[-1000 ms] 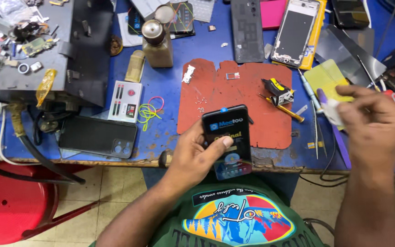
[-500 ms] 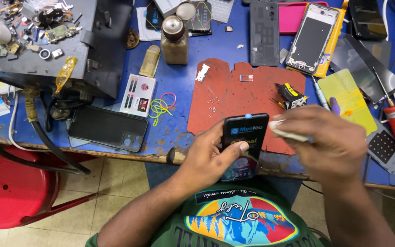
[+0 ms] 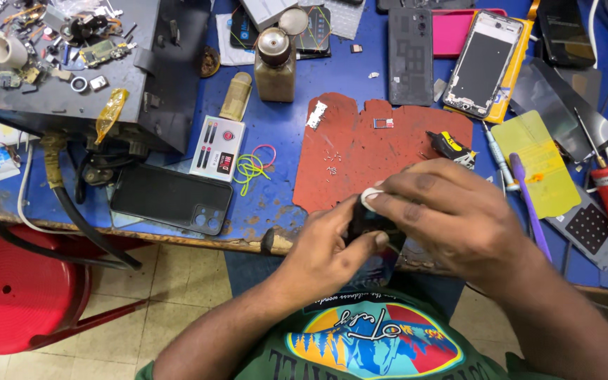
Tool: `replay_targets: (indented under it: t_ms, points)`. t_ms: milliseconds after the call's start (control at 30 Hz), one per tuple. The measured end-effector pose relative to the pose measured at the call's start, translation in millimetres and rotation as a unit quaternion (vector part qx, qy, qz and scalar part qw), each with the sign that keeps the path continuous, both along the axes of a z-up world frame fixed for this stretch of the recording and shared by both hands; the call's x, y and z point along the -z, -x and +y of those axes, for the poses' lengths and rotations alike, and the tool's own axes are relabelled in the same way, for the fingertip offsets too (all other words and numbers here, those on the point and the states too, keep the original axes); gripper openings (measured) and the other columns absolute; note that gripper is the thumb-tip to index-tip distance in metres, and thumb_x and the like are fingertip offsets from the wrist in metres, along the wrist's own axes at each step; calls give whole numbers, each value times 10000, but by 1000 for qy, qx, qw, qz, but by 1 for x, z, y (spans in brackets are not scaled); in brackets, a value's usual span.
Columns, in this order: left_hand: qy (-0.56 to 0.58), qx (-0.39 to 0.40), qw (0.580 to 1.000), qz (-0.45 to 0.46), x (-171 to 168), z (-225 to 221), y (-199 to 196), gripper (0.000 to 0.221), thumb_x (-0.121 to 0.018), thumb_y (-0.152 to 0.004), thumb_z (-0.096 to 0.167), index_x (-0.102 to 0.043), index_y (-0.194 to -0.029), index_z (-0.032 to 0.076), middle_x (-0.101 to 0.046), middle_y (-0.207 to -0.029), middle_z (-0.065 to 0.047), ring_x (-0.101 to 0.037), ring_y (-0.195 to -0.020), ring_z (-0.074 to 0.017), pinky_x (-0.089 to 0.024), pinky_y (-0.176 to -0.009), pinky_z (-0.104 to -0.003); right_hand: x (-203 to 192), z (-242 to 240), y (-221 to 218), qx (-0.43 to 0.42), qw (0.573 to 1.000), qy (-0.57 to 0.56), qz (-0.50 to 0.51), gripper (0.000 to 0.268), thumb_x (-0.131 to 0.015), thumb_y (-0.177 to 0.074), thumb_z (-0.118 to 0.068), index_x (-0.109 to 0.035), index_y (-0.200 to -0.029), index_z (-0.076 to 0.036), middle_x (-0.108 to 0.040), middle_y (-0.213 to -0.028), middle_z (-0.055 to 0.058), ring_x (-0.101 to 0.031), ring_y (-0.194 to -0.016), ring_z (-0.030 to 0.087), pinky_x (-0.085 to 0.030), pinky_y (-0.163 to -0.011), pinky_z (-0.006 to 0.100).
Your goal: The person performs a series of mobile phone repair actions, including inserting a SIM card tray, navigating the phone's interface, disassembling a internal component with a small tool, wiping a replacement screen with a cloth, and securing a screen to a phone body using rubber bands.
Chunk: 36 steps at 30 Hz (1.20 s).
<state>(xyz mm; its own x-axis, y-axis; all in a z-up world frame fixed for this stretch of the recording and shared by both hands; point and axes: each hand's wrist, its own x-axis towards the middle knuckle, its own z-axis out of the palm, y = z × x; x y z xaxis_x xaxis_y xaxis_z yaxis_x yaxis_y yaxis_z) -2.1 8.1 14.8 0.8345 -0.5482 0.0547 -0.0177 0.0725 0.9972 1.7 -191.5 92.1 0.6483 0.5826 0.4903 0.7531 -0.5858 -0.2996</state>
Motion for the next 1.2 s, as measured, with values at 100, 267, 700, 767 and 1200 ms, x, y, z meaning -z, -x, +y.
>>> replay_targets:
  t_ms: [100,267,700,767,1200]
  points:
    - [21,-14,999,24,3,5,-1,327,-667,-981,85,-609,-1286,-18,-701,-980,-40,-614,-884,-59,-547,-772,-261,0,-5,1,40,999,-22,-1,325,-795,-787,-4,-738,-1106,-29,-707,-1003,112,-684,-910,289,-561,-784,382]
    - [43,-40,998,33,8,5,-3,334,-663,-985,67,-608,-1304,-14,-702,-1021,-20,-630,-907,-54,-564,-800,-245,17,-2,9,143,985,-100,2,264,-813,-874,40,-746,-1119,-32,-707,-1030,108,-683,-861,219,-544,-744,312]
    - [205,-220,954,24,5,19,-28,351,-638,-1025,-20,-550,-1365,-23,-694,-1221,-87,-678,-1098,-133,-563,-1013,-314,72,30,41,174,958,-211,82,246,-765,-845,92,-721,-1073,8,-703,-994,115,-693,-873,188,-565,-746,294]
    - [248,-226,941,36,4,23,-33,346,-647,-1034,-22,-556,-1368,-25,-693,-1215,-90,-673,-1091,-138,-551,-1015,-317,77,28,47,168,960,-204,90,248,-766,-832,86,-724,-1065,12,-708,-980,122,-697,-861,197,-564,-733,292]
    - [407,-221,882,86,7,14,-27,379,-644,-1036,11,-502,-1387,28,-681,-1216,-95,-679,-1114,-178,-551,-1047,-375,102,0,32,143,838,-428,307,172,-565,-992,146,-706,-975,48,-662,-1126,131,-647,-995,155,-528,-919,287]
